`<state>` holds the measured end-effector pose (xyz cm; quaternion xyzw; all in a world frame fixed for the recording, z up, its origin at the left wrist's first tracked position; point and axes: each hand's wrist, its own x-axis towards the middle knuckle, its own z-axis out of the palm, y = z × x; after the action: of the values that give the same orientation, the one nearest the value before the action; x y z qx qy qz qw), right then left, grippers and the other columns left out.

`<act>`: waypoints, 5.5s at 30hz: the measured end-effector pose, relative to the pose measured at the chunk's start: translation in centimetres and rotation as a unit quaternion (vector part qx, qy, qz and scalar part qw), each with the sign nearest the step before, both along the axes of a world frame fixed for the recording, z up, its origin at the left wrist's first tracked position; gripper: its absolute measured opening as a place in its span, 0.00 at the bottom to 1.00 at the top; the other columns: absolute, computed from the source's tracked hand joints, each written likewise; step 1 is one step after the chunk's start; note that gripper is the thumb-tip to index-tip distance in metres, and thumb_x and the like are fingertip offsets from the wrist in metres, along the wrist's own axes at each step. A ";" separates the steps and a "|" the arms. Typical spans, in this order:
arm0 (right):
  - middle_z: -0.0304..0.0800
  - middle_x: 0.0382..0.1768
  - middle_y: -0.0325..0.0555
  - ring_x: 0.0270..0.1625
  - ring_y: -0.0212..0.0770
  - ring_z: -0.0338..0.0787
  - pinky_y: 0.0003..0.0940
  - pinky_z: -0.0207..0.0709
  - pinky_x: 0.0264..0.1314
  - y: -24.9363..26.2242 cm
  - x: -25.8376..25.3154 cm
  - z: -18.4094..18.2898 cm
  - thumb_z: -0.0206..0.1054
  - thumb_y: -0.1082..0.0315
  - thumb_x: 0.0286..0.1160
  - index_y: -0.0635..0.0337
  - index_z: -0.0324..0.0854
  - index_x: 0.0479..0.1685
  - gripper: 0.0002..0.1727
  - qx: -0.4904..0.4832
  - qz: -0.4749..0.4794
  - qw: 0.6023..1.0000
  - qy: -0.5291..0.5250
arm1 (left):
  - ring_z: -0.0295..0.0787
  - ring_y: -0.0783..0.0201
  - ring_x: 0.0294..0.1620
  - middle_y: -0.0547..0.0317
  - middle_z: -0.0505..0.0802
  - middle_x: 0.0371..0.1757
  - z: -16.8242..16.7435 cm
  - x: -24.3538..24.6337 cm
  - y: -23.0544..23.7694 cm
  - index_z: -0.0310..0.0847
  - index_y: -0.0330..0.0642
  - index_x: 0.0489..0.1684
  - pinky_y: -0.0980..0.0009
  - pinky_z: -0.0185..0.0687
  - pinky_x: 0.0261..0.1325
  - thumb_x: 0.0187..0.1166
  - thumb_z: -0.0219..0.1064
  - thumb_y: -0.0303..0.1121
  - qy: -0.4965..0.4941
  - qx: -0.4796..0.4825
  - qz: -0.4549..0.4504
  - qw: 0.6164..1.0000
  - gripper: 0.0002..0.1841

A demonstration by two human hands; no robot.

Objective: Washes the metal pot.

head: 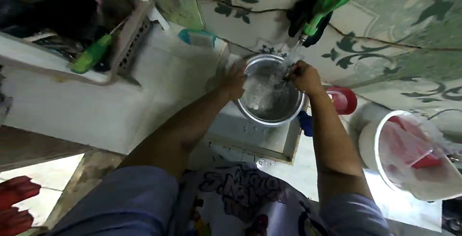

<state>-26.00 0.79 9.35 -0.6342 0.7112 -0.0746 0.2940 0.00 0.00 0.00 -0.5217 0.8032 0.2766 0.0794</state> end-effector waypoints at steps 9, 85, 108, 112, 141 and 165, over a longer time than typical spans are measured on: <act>0.89 0.59 0.68 0.62 0.71 0.88 0.76 0.77 0.62 3.5 -1.6 1.3 0.66 0.65 0.81 0.60 0.81 0.70 0.20 0.037 0.057 0.986 0.151 | 0.33 0.34 0.96 0.56 0.41 0.99 -1.4 -0.4 1.0 0.60 0.55 0.93 0.23 0.43 0.85 0.83 0.65 0.39 0.016 0.006 0.036 0.999 0.35; 0.80 0.39 0.51 0.31 0.41 0.84 0.36 0.81 0.28 14.5 -0.3 -8.9 0.55 0.77 0.80 0.58 0.66 0.67 0.18 0.114 -0.504 0.716 -0.470 | 0.55 0.25 0.89 0.22 0.62 0.88 4.4 22.4 3.2 0.64 0.30 0.85 0.29 0.54 0.85 0.81 0.72 0.38 0.059 -0.065 0.284 0.955 0.35; 0.80 0.33 0.48 0.28 0.40 0.84 0.36 0.82 0.28 13.7 2.9 -10.6 0.54 0.78 0.78 0.56 0.67 0.62 0.16 0.136 -0.478 0.674 -0.546 | 0.67 0.40 0.86 0.35 0.70 0.86 4.0 10.2 3.6 0.60 0.38 0.89 0.41 0.62 0.85 0.96 0.42 0.51 0.282 0.146 0.296 0.901 0.32; 0.83 0.38 0.51 0.34 0.43 0.88 0.40 0.86 0.32 14.5 1.2 -10.5 0.53 0.78 0.78 0.56 0.66 0.67 0.19 0.114 -0.475 0.678 -0.549 | 0.60 0.46 0.91 0.41 0.65 0.91 5.8 10.3 4.7 0.56 0.40 0.92 0.46 0.57 0.89 0.96 0.43 0.48 0.321 0.183 0.313 0.875 0.30; 0.70 0.83 0.70 0.45 0.71 0.94 0.68 0.85 0.40 9.9 2.7 -2.6 0.70 0.80 0.63 0.44 0.72 0.86 0.43 -0.181 0.041 0.981 0.052 | 0.80 0.38 0.75 0.29 0.76 0.79 -6.9 1.5 0.8 0.54 0.35 0.90 0.43 0.78 0.75 0.95 0.50 0.49 0.302 0.197 0.448 0.818 0.33; 0.92 0.58 0.60 0.62 0.68 0.90 0.69 0.80 0.62 2.7 -1.6 -0.5 0.65 0.65 0.83 0.57 0.85 0.69 0.18 -0.202 0.107 0.970 0.079 | 0.85 0.46 0.73 0.41 0.87 0.72 7.3 -4.5 -2.5 0.78 0.37 0.77 0.47 0.75 0.78 0.86 0.65 0.32 0.290 -0.057 -0.106 0.949 0.22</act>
<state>-27.65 3.52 8.88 -0.7570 0.6301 -0.1346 0.1088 -4.48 -2.49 7.32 -0.3347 0.8567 0.3593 -0.1581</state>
